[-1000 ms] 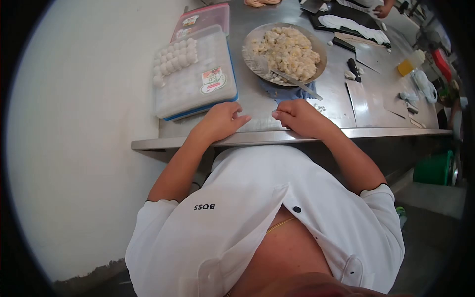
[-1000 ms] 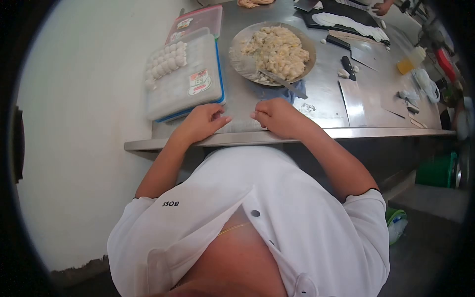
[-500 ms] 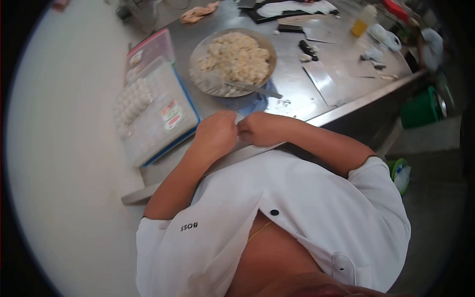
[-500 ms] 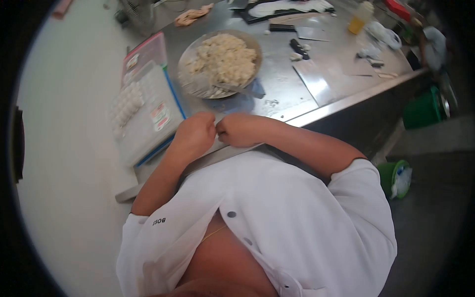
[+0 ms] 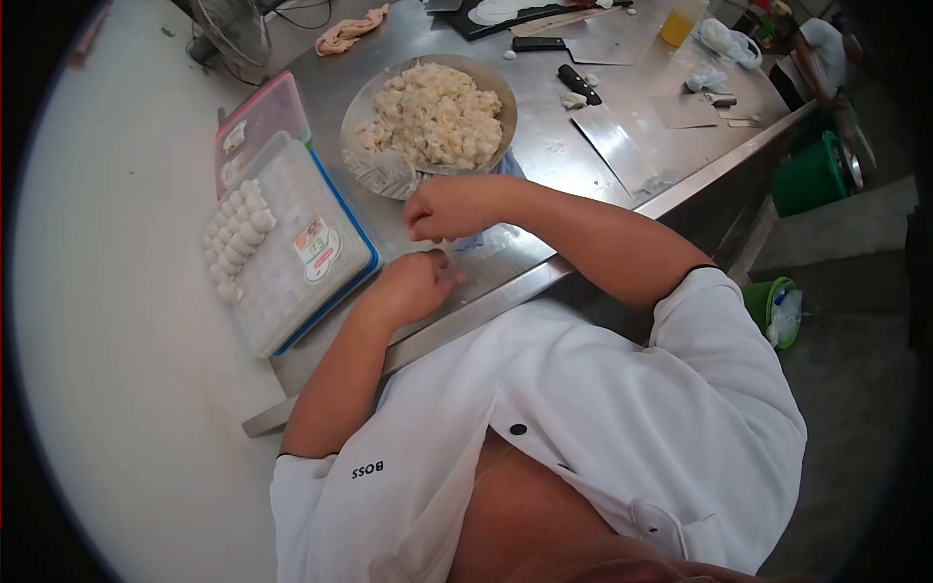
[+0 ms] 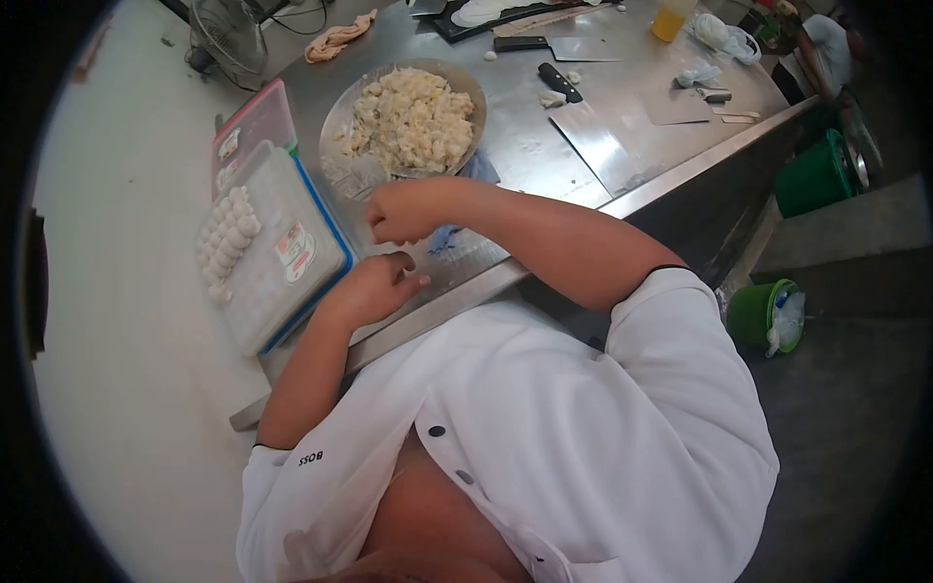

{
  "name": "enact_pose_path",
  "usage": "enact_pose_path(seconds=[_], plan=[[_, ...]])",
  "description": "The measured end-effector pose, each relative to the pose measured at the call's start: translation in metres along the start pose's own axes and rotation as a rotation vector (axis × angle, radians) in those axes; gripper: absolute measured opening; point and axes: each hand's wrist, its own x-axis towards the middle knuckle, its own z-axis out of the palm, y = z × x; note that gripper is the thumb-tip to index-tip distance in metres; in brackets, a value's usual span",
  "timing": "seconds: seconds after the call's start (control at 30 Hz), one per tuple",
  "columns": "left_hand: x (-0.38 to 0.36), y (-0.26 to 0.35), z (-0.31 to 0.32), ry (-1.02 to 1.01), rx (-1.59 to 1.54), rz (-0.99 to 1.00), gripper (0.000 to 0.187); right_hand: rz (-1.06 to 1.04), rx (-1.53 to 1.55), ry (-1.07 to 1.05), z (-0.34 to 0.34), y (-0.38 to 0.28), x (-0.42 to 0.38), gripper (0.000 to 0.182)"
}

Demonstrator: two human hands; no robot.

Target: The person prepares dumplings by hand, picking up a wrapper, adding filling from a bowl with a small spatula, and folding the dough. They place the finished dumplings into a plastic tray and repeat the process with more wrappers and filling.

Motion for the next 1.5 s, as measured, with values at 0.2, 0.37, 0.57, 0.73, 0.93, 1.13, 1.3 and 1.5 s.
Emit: enact_pose_path(seconds=[0.2, 0.37, 0.57, 0.73, 0.93, 1.13, 1.3, 1.5], plan=[[0.002, 0.002, 0.001, -0.006, -0.019, 0.058, 0.047, -0.018, -0.077, 0.103, -0.002, 0.015, 0.003, 0.027], [0.001, 0.003, 0.002, -0.009, -0.037, 0.057, 0.047, -0.017, -0.402, 0.067, 0.003, 0.013, 0.002, 0.027], [-0.002, 0.013, -0.001, 0.013, -0.025, 0.014, 0.045, 0.019, -0.417, 0.072, 0.004, 0.018, -0.001, 0.028], [-0.001, 0.014, -0.002, 0.034, -0.024, 0.002, 0.042, 0.009, -0.448, 0.057, 0.004, 0.017, -0.002, 0.026], [-0.001, 0.005, -0.001, 0.126, -0.126, 0.119, 0.039, 0.028, -0.488, 0.000, 0.008, 0.027, 0.013, 0.026], [-0.001, 0.003, -0.011, 0.059, -0.033, 0.126, 0.039, -0.001, -0.447, 0.097, 0.006, 0.021, 0.008, 0.023], [0.002, -0.011, 0.002, 0.148, -0.082, 0.209, 0.040, 0.025, -0.464, 0.075, 0.007, 0.014, 0.006, 0.023], [0.002, -0.011, 0.000, 0.086, -0.122, 0.180, 0.040, 0.073, -0.454, 0.069, 0.008, 0.002, 0.003, 0.022]])
